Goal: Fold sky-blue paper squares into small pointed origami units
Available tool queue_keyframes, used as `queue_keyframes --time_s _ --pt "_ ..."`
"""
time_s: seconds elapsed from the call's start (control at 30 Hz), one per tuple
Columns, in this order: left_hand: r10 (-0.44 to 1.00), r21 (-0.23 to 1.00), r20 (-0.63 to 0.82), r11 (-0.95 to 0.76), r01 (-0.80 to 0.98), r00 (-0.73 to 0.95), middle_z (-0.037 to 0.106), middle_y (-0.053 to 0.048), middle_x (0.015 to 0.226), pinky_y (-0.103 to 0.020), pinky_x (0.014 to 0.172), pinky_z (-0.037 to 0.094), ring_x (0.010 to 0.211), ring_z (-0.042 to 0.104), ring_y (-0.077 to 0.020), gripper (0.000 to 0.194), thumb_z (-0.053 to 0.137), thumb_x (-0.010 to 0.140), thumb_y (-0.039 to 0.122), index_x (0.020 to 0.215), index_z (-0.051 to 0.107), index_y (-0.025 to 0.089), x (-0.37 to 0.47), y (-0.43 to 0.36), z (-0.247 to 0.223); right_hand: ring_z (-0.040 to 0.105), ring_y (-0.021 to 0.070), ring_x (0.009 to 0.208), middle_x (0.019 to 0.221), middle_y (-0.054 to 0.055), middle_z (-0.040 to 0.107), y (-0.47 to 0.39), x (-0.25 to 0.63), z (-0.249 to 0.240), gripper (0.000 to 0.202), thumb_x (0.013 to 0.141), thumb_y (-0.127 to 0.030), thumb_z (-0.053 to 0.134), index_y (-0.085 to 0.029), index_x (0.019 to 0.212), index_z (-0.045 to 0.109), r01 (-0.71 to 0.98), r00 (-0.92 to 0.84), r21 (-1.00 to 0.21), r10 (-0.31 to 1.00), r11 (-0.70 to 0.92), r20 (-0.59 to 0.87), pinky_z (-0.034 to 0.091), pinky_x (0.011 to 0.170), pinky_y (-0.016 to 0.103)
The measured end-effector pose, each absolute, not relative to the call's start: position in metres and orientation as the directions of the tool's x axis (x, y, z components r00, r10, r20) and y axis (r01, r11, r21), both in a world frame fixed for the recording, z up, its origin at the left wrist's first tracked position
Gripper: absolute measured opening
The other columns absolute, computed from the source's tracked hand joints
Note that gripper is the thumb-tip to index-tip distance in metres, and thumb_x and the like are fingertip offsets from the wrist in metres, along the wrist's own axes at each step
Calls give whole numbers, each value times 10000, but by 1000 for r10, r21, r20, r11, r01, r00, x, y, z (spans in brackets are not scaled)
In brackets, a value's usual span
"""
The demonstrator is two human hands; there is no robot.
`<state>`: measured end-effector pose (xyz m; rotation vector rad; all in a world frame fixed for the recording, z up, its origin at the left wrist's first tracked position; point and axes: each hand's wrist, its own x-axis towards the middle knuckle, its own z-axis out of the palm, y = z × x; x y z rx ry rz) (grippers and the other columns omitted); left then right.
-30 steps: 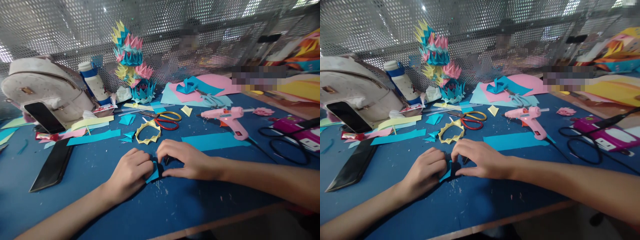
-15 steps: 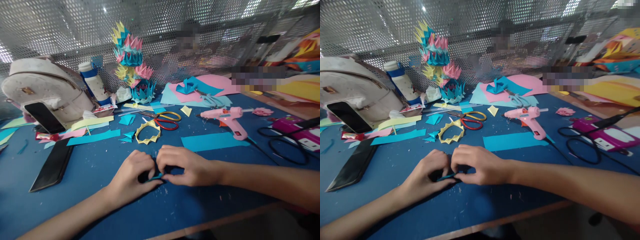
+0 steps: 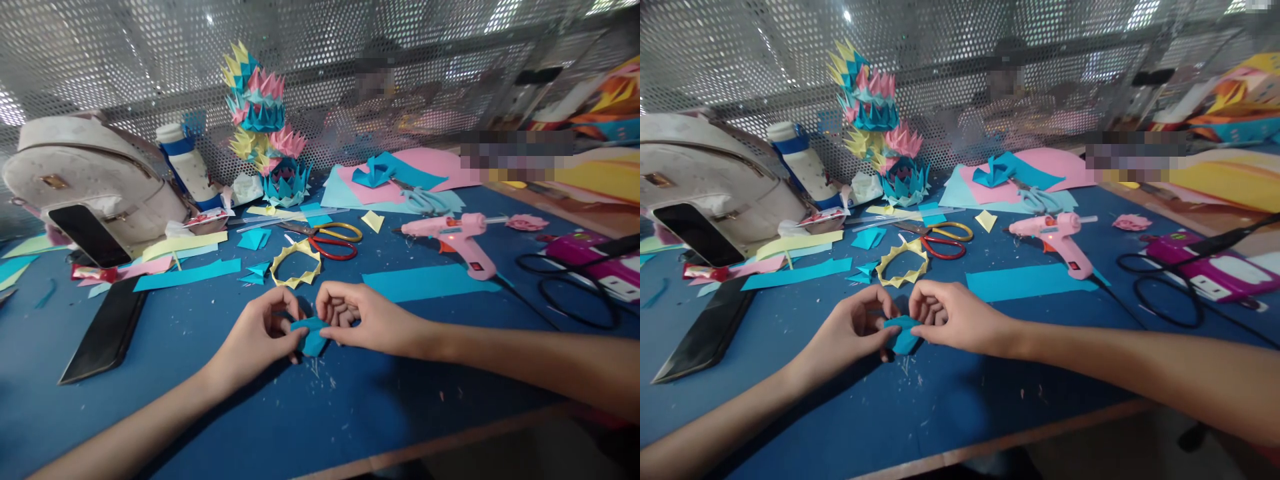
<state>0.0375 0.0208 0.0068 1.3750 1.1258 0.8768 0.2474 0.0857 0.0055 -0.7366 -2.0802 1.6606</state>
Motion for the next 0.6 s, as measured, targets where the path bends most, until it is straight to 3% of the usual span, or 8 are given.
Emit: queue_keyframes --time_s 0.17,0.37,0.6 --pt "944 987 -50 -3 161 326 579 -9 831 -190 538 486 662 527 -90 220 710 776 219 771 495 177 32 23 14 481 83 623 715 -24 566 87 248 6 147 837 -261 699 -153 924 652 227 -794 -942 607 248 -31 406 569 213" --pt "931 987 -19 -41 157 364 548 2 774 -230 618 451 687 513 -103 231 700 785 251 725 488 180 31 24 15 495 83 635 810 11 595 86 249 6 106 884 -235 641 -150 891 702 180 -831 -866 543 466 120 405 572 214" --pt "951 978 -25 -40 203 309 588 -1 770 -233 634 470 679 542 -101 95 658 829 220 887 619 157 31 24 9 474 86 600 681 -20 565 86 249 7 206 933 -355 620 -153 900 627 201 -818 -903 572 379 58 375 543 205"
